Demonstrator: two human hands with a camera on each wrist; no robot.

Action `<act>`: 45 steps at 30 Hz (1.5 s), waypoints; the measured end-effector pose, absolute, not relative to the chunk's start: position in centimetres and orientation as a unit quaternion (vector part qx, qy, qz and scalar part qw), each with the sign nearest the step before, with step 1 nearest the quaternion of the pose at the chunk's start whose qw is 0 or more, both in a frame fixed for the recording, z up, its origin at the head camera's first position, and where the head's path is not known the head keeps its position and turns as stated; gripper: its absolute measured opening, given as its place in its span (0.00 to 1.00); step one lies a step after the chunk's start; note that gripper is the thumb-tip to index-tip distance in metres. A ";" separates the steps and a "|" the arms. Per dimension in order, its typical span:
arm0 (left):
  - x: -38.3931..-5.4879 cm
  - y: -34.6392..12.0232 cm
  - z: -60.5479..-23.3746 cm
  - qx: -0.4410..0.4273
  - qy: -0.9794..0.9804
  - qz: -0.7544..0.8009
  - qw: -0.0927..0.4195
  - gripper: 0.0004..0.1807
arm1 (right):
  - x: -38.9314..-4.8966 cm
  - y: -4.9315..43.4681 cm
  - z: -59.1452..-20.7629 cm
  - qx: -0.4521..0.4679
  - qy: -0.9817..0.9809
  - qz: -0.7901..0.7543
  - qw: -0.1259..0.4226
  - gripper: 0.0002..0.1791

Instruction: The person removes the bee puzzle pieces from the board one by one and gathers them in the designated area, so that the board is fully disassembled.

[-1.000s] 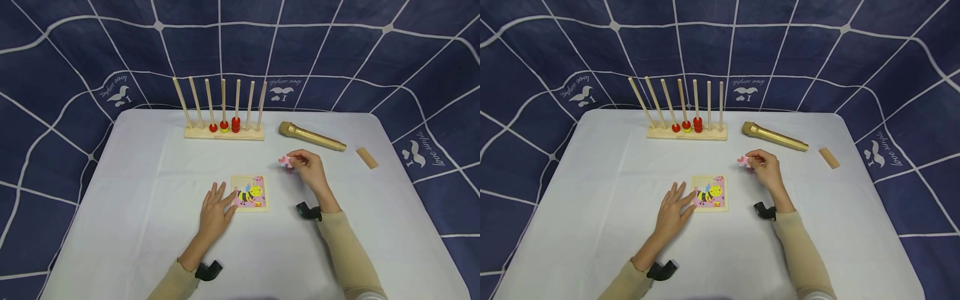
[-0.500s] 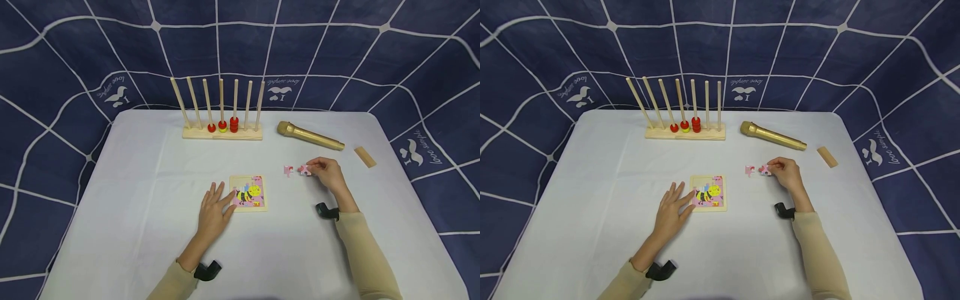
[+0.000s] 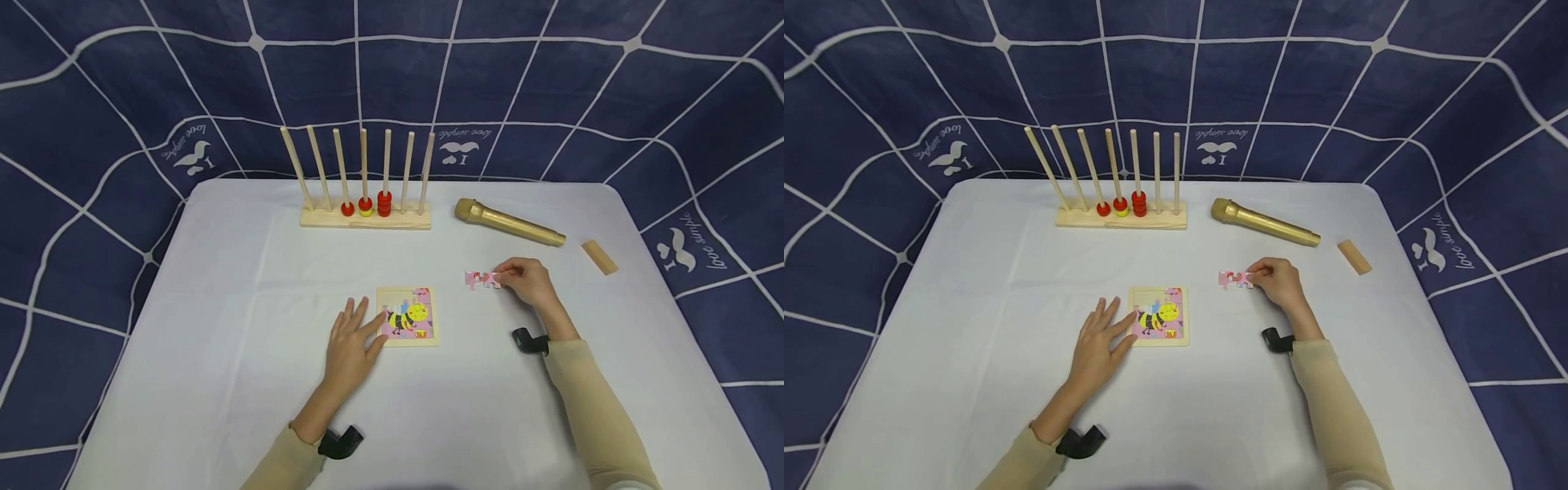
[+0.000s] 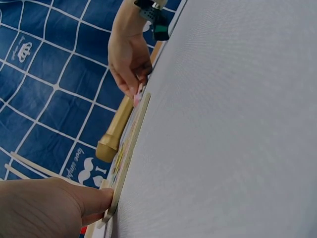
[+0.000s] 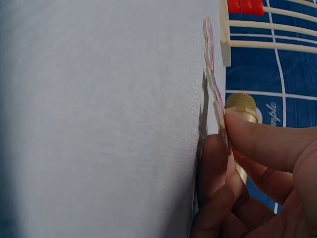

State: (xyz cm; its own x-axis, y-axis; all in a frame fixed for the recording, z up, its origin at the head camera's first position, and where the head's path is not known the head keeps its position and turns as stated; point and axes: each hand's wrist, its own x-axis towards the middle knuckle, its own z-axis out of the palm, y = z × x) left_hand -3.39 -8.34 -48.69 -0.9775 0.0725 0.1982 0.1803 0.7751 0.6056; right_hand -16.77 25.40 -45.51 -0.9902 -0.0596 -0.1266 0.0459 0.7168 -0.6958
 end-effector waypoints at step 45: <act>-3.3 -8.4 -48.6 -0.071 -0.940 -0.325 0.077 0.21 | -13.5 13.9 -46.0 -0.143 0.856 -0.492 0.065 0.19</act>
